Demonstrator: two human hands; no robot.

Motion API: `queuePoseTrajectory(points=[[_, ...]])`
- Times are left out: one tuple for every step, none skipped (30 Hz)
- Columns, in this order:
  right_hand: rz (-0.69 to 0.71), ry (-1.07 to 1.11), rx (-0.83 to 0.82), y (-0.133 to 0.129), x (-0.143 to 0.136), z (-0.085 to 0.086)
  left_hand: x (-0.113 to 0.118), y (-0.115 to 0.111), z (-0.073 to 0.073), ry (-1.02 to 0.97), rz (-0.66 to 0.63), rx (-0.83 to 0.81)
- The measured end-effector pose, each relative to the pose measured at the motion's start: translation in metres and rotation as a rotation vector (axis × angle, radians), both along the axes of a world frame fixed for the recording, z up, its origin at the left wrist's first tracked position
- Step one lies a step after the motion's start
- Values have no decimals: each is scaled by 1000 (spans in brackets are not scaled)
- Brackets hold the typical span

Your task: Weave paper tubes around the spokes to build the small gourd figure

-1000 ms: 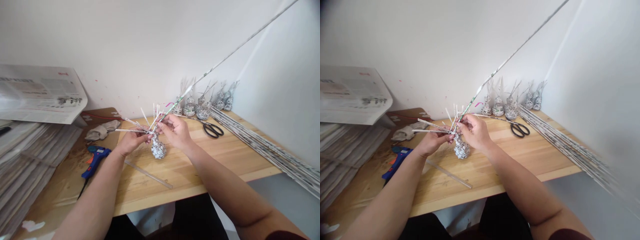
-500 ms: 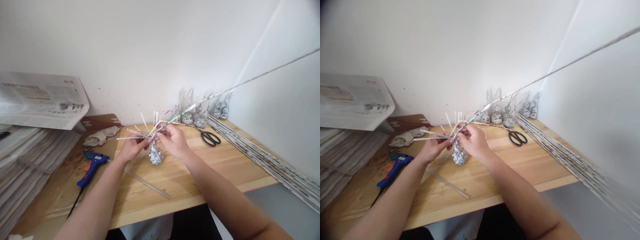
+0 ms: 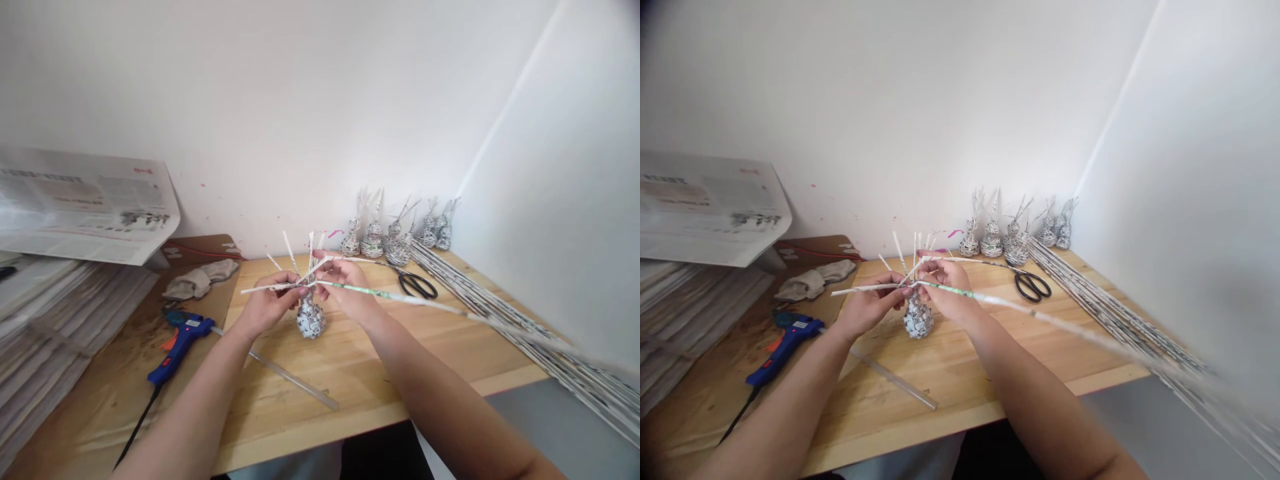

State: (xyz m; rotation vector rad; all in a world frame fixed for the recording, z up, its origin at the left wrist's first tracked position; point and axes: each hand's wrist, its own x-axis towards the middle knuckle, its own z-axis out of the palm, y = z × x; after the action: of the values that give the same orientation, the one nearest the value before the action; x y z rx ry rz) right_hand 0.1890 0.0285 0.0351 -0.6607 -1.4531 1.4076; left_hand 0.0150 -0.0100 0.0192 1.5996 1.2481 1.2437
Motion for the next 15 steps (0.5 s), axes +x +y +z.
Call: queuePoseTrajectory(points=[[-12,19,13,1,2,2,0,0,0,3,7,-3],[-35,34,36,2,3,4,0,0,1,8,16,-7],[-58,42,64,2,4,5,0,-1,1,17,24,-9],[-78,48,94,1,5,6,0,-1,3,29,29,-9],[-89,50,120,1,6,6,1,-2,4,43,30,-7],[-86,44,136,-1,6,6,1,-4,5,56,30,-4],[-77,34,142,-2,5,5,1,-5,7,69,25,1],[-68,18,136,-4,4,4,1,-6,8,78,16,8],[-63,2,122,-5,3,2,1,-7,8,85,5,18],[-60,-13,104,-5,2,0,2,-8,9,92,-8,27],[-58,-26,83,-5,1,-2,2,-8,9,99,-19,36],[-53,-39,65,-5,0,-4,2,-8,9,106,-30,46],[-45,-53,49,-5,-1,-5,1,-8,8,111,-37,59],[-35,-66,36,-4,-2,-6,1,-7,7,115,-39,70],[-25,-72,25,-4,-2,-6,1,-7,6,118,-38,79]])
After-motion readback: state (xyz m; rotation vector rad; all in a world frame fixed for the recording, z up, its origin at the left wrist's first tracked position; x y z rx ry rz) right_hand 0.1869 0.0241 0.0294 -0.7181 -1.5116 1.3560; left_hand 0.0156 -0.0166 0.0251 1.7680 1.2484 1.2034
